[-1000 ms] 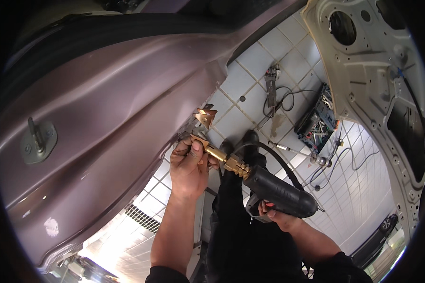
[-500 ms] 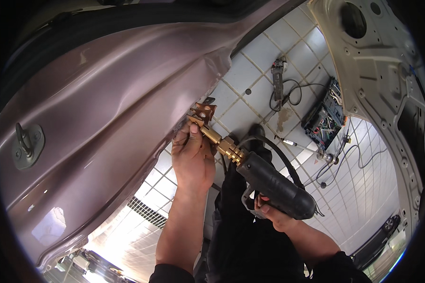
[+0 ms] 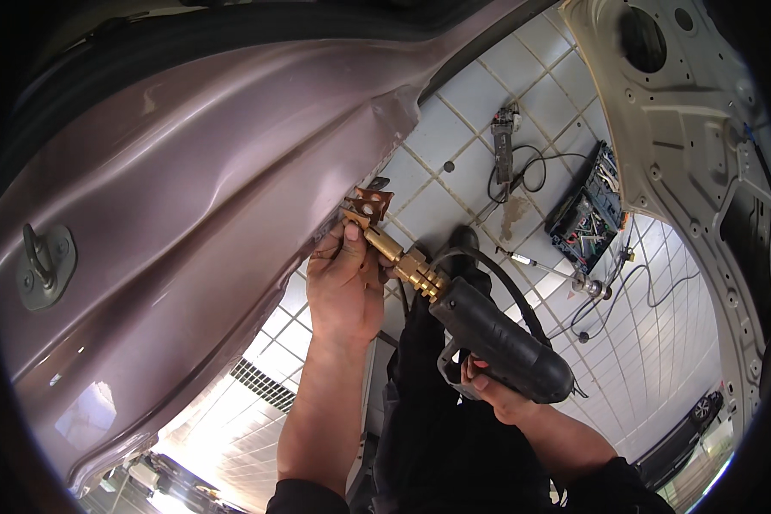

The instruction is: The person uses a heat gun to apply heat to the rear quarter panel of a car, then uses a screwdriver and a hammer to push out a dent. Another person assists by holding the car door open. The person continues to heat and hammer the panel to smooth the surface.

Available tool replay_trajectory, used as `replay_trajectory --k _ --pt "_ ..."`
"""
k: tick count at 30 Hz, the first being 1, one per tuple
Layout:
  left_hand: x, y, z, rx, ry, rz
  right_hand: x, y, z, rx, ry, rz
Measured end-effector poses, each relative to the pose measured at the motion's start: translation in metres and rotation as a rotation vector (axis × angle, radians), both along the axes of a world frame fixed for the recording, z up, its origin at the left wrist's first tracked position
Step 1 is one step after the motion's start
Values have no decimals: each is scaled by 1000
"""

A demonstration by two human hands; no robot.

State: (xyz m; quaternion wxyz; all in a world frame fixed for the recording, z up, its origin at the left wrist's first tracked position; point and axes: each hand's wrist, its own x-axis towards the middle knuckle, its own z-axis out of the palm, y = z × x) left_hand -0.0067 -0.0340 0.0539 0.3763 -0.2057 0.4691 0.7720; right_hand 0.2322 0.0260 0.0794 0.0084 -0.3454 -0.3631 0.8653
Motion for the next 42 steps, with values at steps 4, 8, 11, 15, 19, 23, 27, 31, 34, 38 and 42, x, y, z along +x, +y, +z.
replay_trajectory --k 4,8,11,15,19,23,27,31,34,38,42 --pt "-2 0 2 2 -15 -18 -2 2 2 23 3 10" --pt "-3 -1 1 6 -36 -23 -3 3 2 5 33 21" --pt "-4 0 3 -7 -40 -23 -1 5 -1 45 28 54" --pt "-5 -4 1 41 -34 -84 -9 5 -1 118 88 87" --pt "-4 -5 -2 31 -43 -56 -12 6 4 123 33 96" --pt "-4 1 3 -30 -55 -22 -4 8 1 148 -33 207" --pt "-5 -7 -3 69 -58 -82 -8 11 4 128 -83 166" --pt "-5 -7 -3 54 -38 -65 -23 17 13 203 -133 97" --pt "-4 -5 0 28 -29 -53 -22 17 13 181 -135 87" --pt "10 13 21 -187 29 26 -12 13 4 195 -127 84" --pt "24 3 21 -295 -14 43 -13 15 6 187 -177 127"
